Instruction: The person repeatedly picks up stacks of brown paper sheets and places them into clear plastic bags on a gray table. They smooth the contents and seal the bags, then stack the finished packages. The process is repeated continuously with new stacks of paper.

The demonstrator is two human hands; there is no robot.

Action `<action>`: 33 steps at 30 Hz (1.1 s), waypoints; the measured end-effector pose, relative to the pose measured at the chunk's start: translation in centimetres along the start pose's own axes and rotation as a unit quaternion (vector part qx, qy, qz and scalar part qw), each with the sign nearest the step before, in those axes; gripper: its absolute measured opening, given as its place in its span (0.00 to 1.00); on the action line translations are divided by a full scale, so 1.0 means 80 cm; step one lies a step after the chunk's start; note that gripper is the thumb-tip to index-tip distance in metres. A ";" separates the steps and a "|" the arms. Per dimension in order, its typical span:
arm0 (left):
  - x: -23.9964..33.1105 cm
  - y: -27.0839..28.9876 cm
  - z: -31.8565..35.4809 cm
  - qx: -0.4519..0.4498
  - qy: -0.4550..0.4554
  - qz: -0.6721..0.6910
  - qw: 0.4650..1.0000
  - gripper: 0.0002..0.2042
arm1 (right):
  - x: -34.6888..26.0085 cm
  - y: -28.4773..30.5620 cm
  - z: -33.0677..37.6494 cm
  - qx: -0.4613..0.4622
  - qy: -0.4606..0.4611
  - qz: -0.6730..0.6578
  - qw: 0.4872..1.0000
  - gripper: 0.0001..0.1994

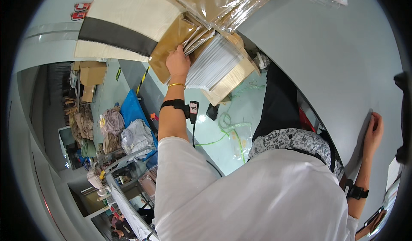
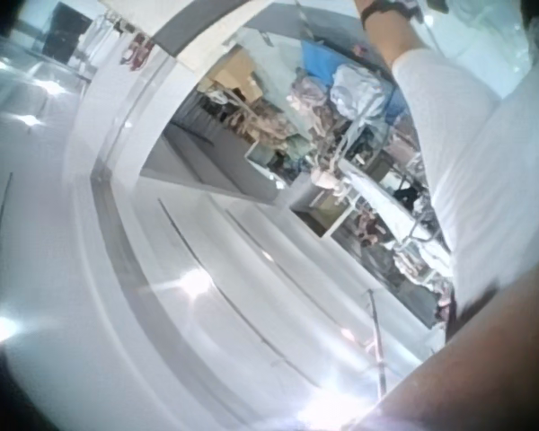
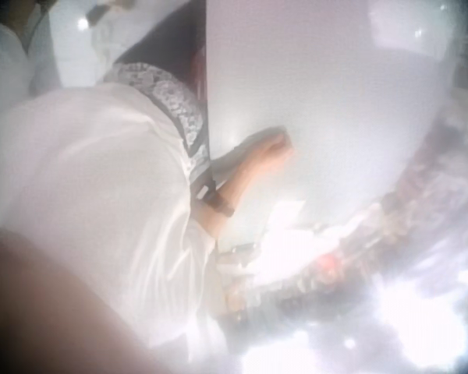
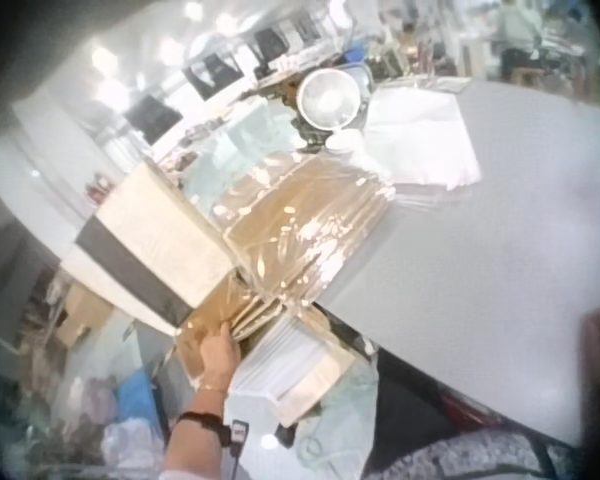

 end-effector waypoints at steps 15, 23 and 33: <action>0.195 0.308 0.088 -0.008 0.187 0.805 0.563 0.22 | -0.393 -0.148 0.112 -0.602 0.033 -0.506 0.617 0.51; 0.418 0.274 -0.077 -0.024 -0.183 0.838 0.513 0.20 | -0.268 0.076 -0.025 -0.219 0.162 -0.549 0.790 0.43; 0.644 0.201 -0.094 -0.006 -0.566 0.441 0.697 0.19 | -0.107 0.072 -0.017 -0.016 0.366 0.011 0.930 0.12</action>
Point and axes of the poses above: each hand's wrist, its own z-axis away from the middle knuckle, its own y-axis out of the back of the hand, x = y × z, the point moved 7 cm from there along -z, towards the middle knuckle, and after that the axes turned 11 degrees about -y, right-handed, at the moved point
